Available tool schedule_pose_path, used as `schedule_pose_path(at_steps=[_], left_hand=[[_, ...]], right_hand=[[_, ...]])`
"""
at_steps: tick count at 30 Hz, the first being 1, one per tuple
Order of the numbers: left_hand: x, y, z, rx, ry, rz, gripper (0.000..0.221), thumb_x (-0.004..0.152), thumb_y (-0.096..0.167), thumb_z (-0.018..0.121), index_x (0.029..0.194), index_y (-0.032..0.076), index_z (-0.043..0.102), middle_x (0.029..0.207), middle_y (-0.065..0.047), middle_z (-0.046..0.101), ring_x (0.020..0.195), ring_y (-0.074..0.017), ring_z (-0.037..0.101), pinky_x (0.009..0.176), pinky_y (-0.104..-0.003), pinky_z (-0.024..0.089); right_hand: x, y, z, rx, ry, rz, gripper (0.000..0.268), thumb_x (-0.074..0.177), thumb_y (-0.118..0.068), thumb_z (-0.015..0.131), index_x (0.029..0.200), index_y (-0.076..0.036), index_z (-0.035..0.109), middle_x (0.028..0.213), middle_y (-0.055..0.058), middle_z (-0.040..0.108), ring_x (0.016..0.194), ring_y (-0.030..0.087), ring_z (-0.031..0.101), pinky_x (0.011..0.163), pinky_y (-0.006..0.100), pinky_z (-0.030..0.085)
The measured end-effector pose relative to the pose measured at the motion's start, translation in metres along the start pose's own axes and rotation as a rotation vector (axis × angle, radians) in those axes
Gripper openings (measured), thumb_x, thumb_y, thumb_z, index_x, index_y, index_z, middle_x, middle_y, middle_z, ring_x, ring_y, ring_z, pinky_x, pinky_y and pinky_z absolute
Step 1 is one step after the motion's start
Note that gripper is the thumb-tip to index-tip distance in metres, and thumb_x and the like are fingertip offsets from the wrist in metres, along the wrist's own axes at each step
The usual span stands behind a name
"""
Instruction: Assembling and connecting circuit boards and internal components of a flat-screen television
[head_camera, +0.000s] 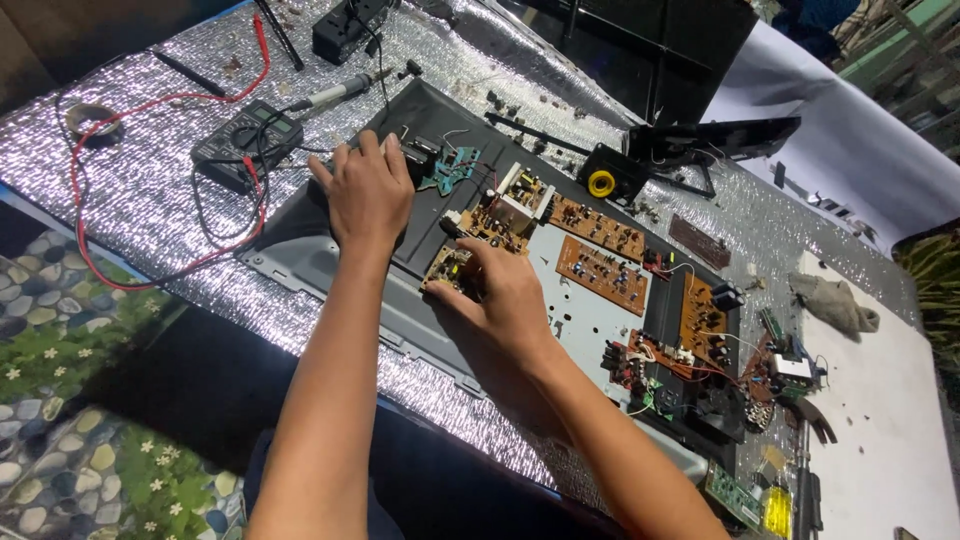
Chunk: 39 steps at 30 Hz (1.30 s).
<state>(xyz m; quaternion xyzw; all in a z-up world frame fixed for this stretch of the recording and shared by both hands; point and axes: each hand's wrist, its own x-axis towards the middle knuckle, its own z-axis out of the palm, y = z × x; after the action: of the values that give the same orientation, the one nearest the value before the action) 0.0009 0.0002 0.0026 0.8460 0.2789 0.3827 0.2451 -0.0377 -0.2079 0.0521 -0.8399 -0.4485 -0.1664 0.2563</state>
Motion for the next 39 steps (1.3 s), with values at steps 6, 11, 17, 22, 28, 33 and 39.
schedule_pose_path(at_steps=[6, 11, 17, 22, 28, 33, 39], left_hand=[[0.0, 0.0, -0.003, 0.006, 0.011, 0.016, 0.044, 0.116, 0.039, 0.037, 0.104, 0.006, 0.063, 0.073, -0.017, 0.069, 0.105, -0.0373, 0.072, 0.11, -0.073, 0.029], [-0.001, 0.0, -0.004, 0.0, -0.003, 0.021, 0.045, 0.116, 0.039, 0.035, 0.106, 0.005, 0.063, 0.075, -0.017, 0.07, 0.106, -0.0378, 0.072, 0.11, -0.073, 0.028], [0.0, -0.003, 0.001, 0.015, -0.004, 0.029, 0.044, 0.117, 0.038, 0.036, 0.107, 0.005, 0.063, 0.074, -0.017, 0.069, 0.105, -0.0375, 0.072, 0.111, -0.073, 0.027], [-0.001, -0.007, 0.008, 0.012, 0.006, 0.037, 0.044, 0.117, 0.039, 0.036, 0.106, 0.005, 0.063, 0.075, -0.017, 0.07, 0.102, -0.0374, 0.072, 0.111, -0.072, 0.026], [-0.001, -0.011, 0.015, 0.029, 0.023, 0.044, 0.043, 0.117, 0.039, 0.037, 0.106, 0.006, 0.063, 0.074, -0.016, 0.07, 0.099, -0.0368, 0.073, 0.11, -0.071, 0.026], [-0.001, -0.011, 0.014, 0.002, 0.013, 0.03, 0.042, 0.117, 0.037, 0.038, 0.108, 0.004, 0.063, 0.074, -0.019, 0.069, 0.098, -0.0379, 0.072, 0.109, -0.072, 0.028], [-0.001, -0.01, 0.012, 0.019, 0.004, 0.023, 0.044, 0.117, 0.038, 0.035, 0.109, 0.006, 0.063, 0.076, -0.017, 0.069, 0.098, -0.0361, 0.072, 0.108, -0.071, 0.031]], right_hand=[[-0.004, 0.0, 0.015, -0.048, 0.055, 0.021, 0.065, 0.084, -0.048, 0.083, 0.13, -0.007, 0.061, 0.082, 0.004, 0.074, 0.077, 0.026, 0.071, 0.08, 0.042, 0.057], [-0.013, -0.023, 0.01, -0.025, 0.048, 0.109, 0.061, 0.089, -0.047, 0.077, 0.132, -0.007, 0.06, 0.097, 0.012, 0.072, 0.094, 0.031, 0.071, 0.092, 0.045, 0.053], [-0.035, -0.041, -0.011, 0.038, 0.157, 0.135, 0.05, 0.091, -0.029, 0.076, 0.132, -0.007, 0.061, 0.122, 0.016, 0.064, 0.119, 0.036, 0.059, 0.105, 0.051, 0.044], [-0.05, -0.04, -0.027, 0.057, 0.162, 0.315, 0.048, 0.088, -0.026, 0.08, 0.129, -0.006, 0.064, 0.123, 0.017, 0.063, 0.118, 0.039, 0.062, 0.101, 0.053, 0.049], [-0.048, -0.03, -0.024, 0.209, 0.17, 0.462, 0.042, 0.088, -0.026, 0.079, 0.124, -0.007, 0.068, 0.114, 0.018, 0.069, 0.105, 0.04, 0.071, 0.092, 0.051, 0.057], [-0.037, -0.022, -0.029, 0.207, 0.138, 0.595, 0.038, 0.092, -0.026, 0.074, 0.122, -0.003, 0.069, 0.105, 0.022, 0.067, 0.098, 0.044, 0.07, 0.084, 0.051, 0.058], [-0.016, 0.005, -0.018, 0.139, 0.059, 0.463, 0.033, 0.089, -0.025, 0.078, 0.118, -0.009, 0.075, 0.105, 0.016, 0.067, 0.098, 0.039, 0.069, 0.085, 0.049, 0.057]])
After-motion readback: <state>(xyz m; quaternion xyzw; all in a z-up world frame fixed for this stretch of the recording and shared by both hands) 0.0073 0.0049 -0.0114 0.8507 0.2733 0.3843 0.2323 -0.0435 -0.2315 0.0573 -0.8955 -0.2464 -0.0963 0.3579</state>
